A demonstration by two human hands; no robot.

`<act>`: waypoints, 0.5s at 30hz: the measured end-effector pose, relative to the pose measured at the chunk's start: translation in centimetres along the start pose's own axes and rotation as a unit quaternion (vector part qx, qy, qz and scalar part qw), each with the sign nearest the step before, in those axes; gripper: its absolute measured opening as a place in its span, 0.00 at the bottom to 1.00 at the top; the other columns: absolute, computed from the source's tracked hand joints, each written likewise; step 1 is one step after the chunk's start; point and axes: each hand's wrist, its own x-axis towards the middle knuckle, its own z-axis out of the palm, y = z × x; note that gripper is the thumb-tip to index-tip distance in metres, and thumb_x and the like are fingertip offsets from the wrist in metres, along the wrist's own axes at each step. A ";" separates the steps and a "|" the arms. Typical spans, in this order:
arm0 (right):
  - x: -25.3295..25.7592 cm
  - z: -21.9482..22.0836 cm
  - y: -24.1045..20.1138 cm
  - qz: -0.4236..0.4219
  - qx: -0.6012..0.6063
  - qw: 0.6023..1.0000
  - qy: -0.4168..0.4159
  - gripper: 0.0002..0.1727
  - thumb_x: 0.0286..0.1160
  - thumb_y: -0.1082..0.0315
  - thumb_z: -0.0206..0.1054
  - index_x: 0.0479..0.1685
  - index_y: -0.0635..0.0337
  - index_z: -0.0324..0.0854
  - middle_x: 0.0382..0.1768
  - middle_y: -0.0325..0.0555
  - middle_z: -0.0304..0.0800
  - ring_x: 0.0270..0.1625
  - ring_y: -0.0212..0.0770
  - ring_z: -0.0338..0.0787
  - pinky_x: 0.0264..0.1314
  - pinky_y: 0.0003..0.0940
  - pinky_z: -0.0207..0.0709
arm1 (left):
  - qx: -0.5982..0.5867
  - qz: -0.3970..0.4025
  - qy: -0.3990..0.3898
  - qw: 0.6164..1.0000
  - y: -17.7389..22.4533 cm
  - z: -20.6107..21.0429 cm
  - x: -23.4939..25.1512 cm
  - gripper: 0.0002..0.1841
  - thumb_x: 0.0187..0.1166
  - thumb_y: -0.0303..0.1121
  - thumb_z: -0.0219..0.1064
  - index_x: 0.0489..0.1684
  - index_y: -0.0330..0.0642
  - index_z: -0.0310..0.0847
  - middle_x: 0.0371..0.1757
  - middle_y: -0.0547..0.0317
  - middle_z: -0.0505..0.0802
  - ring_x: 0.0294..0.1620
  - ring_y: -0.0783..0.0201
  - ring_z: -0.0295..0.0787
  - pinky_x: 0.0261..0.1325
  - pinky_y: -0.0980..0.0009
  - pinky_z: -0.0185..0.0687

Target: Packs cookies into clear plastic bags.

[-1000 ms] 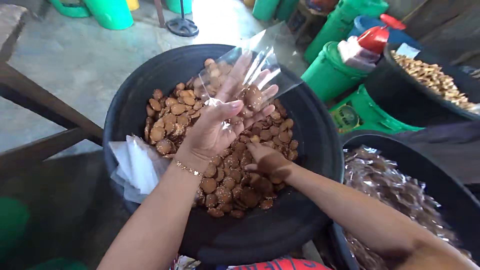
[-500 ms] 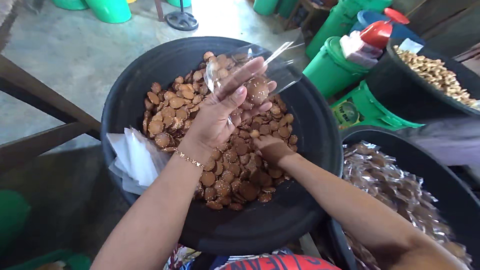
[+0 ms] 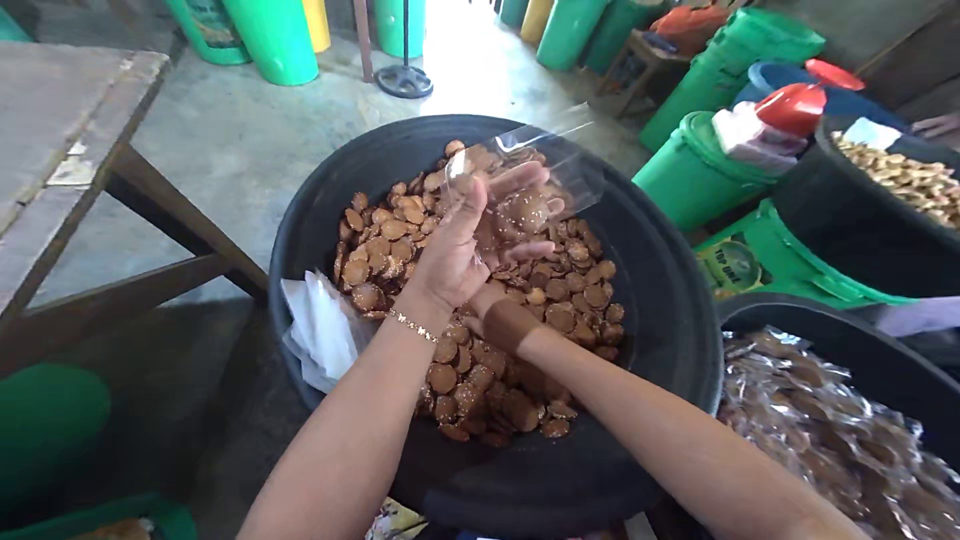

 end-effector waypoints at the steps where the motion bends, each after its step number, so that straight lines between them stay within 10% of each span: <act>1: -0.5 -0.3 0.1 -0.005 0.014 1.000 0.004 0.29 0.88 0.66 0.60 0.84 0.71 0.65 0.79 0.69 0.74 0.84 0.62 0.72 0.87 0.53 0.61 | -0.003 -0.002 0.000 1.000 -0.1 0.0 0.1 0.31 0.91 0.57 0.40 0.79 0.47 0.74 0.76 0.54 0.83 0.65 0.57 0.90 0.53 0.64 0.93; 5: -2.5 -3.0 2.7 0.024 0.218 0.972 0.078 0.23 0.85 0.70 0.64 0.76 0.68 0.73 0.60 0.62 0.86 0.60 0.51 0.87 0.69 0.47 0.77 | -0.045 -0.017 0.041 0.998 -0.4 0.2 0.3 0.34 0.91 0.58 0.35 0.76 0.46 0.77 0.71 0.52 0.87 0.63 0.56 0.91 0.61 0.62 0.90; 8: -4.5 -3.8 6.8 -0.050 0.546 0.798 0.252 0.10 0.87 0.77 0.55 0.60 0.71 0.75 0.46 0.48 0.90 0.45 0.36 0.93 0.51 0.31 0.90 | -0.060 -0.033 0.066 0.995 -0.4 0.6 0.3 0.31 0.94 0.50 0.32 0.75 0.42 0.76 0.69 0.49 0.89 0.60 0.54 0.93 0.58 0.63 0.92; 12: -9.5 -6.7 10.0 -0.113 0.741 0.560 0.354 0.16 0.91 0.75 0.40 0.56 0.64 0.76 0.47 0.45 0.92 0.51 0.38 0.94 0.60 0.31 0.88 | -0.007 -0.046 0.031 0.998 -0.7 1.3 0.3 0.18 0.88 0.29 0.54 0.73 0.40 0.77 0.65 0.53 0.91 0.57 0.60 0.94 0.60 0.67 0.91; 15: -13.6 -7.4 9.2 -0.171 0.730 0.545 0.376 0.15 0.85 0.79 0.45 0.47 0.62 0.80 0.46 0.46 0.95 0.50 0.38 0.96 0.60 0.31 0.91 | 0.000 -0.059 0.002 0.998 -1.0 2.1 0.2 0.17 0.89 0.28 0.49 0.69 0.37 0.77 0.63 0.53 0.92 0.58 0.59 0.93 0.57 0.65 0.93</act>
